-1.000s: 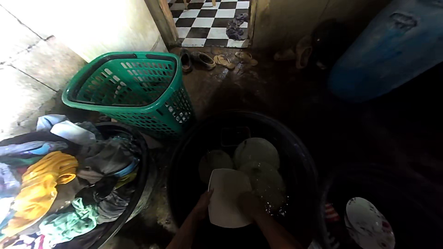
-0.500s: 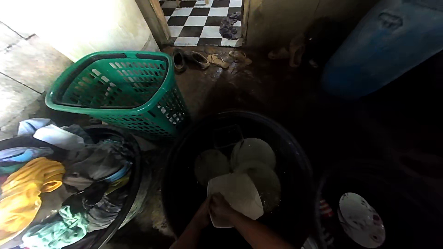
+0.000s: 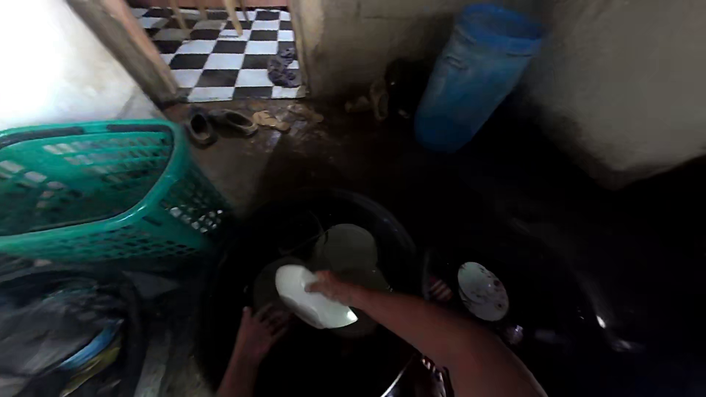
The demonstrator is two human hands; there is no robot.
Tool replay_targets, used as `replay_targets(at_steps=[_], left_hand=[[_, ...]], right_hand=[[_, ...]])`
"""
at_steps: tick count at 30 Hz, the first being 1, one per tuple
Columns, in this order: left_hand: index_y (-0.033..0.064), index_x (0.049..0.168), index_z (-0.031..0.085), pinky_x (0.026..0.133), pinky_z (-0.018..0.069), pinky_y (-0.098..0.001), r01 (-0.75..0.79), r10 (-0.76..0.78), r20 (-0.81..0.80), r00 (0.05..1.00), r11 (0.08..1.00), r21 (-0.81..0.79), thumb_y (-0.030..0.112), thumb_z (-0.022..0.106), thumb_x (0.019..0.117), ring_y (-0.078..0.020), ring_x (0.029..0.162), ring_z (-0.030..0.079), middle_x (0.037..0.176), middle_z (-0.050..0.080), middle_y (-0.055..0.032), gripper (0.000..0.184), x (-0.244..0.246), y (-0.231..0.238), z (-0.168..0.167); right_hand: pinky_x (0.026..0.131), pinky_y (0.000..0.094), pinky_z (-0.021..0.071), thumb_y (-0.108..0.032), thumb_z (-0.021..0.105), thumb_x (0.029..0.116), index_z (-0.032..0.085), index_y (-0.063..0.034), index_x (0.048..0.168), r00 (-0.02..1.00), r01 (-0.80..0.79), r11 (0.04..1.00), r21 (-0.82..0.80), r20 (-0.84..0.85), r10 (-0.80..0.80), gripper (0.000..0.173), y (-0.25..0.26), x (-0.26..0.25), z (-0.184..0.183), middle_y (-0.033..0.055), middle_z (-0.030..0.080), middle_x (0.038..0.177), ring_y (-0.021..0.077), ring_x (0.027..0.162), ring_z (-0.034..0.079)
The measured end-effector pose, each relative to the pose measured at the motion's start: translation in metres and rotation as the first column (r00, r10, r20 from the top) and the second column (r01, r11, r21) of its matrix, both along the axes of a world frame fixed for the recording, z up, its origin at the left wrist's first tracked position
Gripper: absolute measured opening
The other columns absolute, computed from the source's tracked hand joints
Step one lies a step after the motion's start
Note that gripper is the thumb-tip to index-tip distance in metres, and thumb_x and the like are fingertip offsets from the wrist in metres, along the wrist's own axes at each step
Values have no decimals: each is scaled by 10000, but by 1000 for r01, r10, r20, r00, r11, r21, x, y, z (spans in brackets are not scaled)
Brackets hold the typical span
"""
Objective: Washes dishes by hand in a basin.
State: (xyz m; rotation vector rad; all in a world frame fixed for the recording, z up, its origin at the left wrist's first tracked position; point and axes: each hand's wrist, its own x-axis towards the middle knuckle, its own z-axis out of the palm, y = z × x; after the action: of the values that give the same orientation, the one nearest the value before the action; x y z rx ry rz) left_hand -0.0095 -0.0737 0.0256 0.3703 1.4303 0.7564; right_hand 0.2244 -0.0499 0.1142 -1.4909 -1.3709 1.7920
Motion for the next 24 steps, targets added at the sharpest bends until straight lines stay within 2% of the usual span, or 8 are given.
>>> replay_targets(at_steps=[2,4,8,11,14,17,19,24], left_hand=[[36,1485,365,896,503,-522,-32,33,-42,999,999,29,614,8,1049,-334,1127,607,1309,563,-227,807,-6,2,8],[34,1488,375,931,486,-515,-63,64,-84,994,998,21,577,67,1076,-333,1171,586,1364,537,-234,749,-12,-2,18],[39,1498,383,981,470,-502,-14,12,-224,974,1000,-8,509,235,1107,-319,1210,573,1424,514,-232,629,-29,-15,20],[16,1458,439,925,477,-496,58,-83,-373,924,995,-77,436,361,1105,-304,1115,594,1354,559,-227,553,-38,-21,8],[0,1477,432,953,473,-536,184,-222,-445,867,975,-128,399,401,1105,-350,1157,598,1362,570,-256,547,-44,-29,-10],[-10,1475,437,971,458,-554,271,-321,-468,823,947,-173,350,421,1107,-374,1185,580,1362,561,-276,515,-31,-33,-5],[-13,1458,460,962,456,-561,327,-377,-474,796,926,-188,326,431,1106,-375,1172,582,1342,575,-275,489,-23,-31,-2],[-16,1432,490,959,467,-546,436,-474,-508,719,877,-202,302,432,1110,-358,1135,599,1306,595,-268,456,-13,-30,2]], right_hand=[[887,357,544,-141,541,1063,522,53,1338,930,294,946,-134,-189,-316,337,5,29,19,179,637,1152,189,980,641],[852,371,573,-142,528,1067,504,18,1359,804,482,849,-215,-276,-527,334,5,60,42,164,646,1139,196,962,666],[840,356,563,-113,591,1035,600,19,1237,692,686,726,-55,-260,-674,241,-17,140,85,134,674,1062,180,924,659],[766,308,579,-87,626,1009,663,-12,1100,703,711,676,193,-228,-674,123,-57,205,103,60,708,921,113,813,670],[798,294,584,-92,617,1006,669,26,1102,752,557,712,428,103,-651,161,-109,255,106,76,703,931,96,838,682],[1042,493,473,-173,580,1041,631,91,1255,670,367,858,359,538,-511,344,-143,288,66,265,652,1225,339,1155,628],[1123,564,402,-216,527,1075,582,75,1357,575,283,941,187,752,-323,409,-152,302,23,291,581,1380,425,1308,551],[1055,597,460,-228,461,1090,569,-2,1404,455,356,933,-60,883,-117,402,-178,321,-82,248,568,1424,419,1310,561]])
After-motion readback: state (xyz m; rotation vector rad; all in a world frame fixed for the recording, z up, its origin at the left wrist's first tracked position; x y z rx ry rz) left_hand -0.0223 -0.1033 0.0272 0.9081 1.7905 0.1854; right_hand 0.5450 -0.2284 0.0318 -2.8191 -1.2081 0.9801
